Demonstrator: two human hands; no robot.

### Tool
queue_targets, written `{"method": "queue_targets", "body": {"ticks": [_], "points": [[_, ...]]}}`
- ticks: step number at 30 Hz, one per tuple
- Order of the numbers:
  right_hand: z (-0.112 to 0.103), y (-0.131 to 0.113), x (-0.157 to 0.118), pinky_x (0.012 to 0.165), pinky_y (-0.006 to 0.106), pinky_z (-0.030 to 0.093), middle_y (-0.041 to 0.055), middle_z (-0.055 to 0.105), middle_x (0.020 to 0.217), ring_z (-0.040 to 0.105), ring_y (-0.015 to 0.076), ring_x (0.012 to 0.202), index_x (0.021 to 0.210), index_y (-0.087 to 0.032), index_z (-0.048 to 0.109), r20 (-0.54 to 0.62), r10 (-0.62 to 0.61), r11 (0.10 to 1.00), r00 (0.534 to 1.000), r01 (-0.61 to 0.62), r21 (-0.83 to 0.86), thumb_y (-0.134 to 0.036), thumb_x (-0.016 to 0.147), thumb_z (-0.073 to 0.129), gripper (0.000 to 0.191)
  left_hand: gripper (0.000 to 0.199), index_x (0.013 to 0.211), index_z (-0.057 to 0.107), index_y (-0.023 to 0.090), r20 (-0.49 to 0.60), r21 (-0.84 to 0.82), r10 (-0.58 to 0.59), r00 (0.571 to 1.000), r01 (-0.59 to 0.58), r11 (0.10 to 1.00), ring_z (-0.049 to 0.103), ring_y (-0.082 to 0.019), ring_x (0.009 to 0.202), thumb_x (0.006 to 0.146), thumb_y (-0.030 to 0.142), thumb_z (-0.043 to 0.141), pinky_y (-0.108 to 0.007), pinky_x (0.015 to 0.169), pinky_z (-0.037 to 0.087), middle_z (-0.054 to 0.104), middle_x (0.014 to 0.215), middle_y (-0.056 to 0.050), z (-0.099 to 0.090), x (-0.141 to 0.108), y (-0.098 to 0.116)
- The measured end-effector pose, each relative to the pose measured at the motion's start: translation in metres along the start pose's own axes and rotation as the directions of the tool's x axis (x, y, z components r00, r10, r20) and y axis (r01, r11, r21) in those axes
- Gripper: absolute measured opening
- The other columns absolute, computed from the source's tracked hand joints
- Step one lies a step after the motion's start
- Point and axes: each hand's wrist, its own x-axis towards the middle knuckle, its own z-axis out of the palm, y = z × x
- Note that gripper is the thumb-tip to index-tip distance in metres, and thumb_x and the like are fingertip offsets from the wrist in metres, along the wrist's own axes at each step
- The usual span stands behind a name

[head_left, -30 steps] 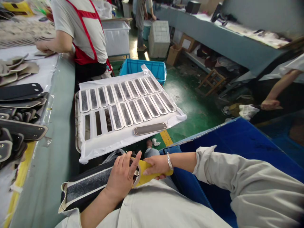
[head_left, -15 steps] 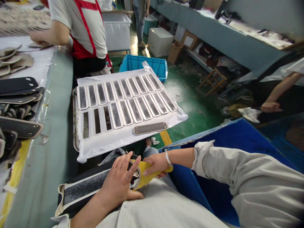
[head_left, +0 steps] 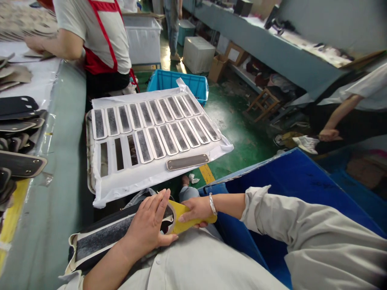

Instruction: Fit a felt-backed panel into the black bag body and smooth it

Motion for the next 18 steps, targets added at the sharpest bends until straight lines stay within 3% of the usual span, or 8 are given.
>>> {"method": "queue_targets", "body": {"ticks": [7,14,18], "points": [[0.000,0.005,0.003,0.038,0.021,0.041,0.0010,0.057,0.058,0.050,0.0117,0.040,0.094,-0.013,0.053,0.059,-0.027,0.999,0.998,0.025,0.035,-0.045,0.087,0.045,0.034,0.122,0.144,0.005,0.010,-0.007,-0.032,-0.014,1.000,0.014,0.999,0.043,-0.034,0.117,0.053,0.051,0.076,-0.047,0.099,0.036,0.044,0.130,-0.020,-0.004,0.003,0.002],[0.011,0.007,0.001,0.039,0.022,0.040,0.0014,0.055,0.057,0.049,0.0122,0.040,0.095,-0.012,0.053,-0.043,0.004,0.996,0.999,0.000,0.089,-0.045,0.087,0.045,0.035,0.124,0.143,0.006,0.010,-0.012,-0.031,0.017,1.000,-0.017,0.999,0.049,-0.034,0.110,0.051,0.050,0.078,-0.046,0.095,0.041,0.050,0.123,-0.020,-0.007,0.006,-0.001],[0.016,0.009,0.000,0.038,0.024,0.039,0.0028,0.054,0.056,0.048,0.0133,0.039,0.087,-0.012,0.054,-0.074,-0.016,0.990,0.997,0.026,0.138,-0.043,0.086,0.045,0.032,0.123,0.143,0.007,0.010,-0.006,-0.047,0.026,1.000,-0.026,0.999,0.048,-0.033,0.112,0.051,0.050,0.079,-0.046,0.096,0.041,0.049,0.125,-0.020,-0.006,0.006,-0.005]]}}
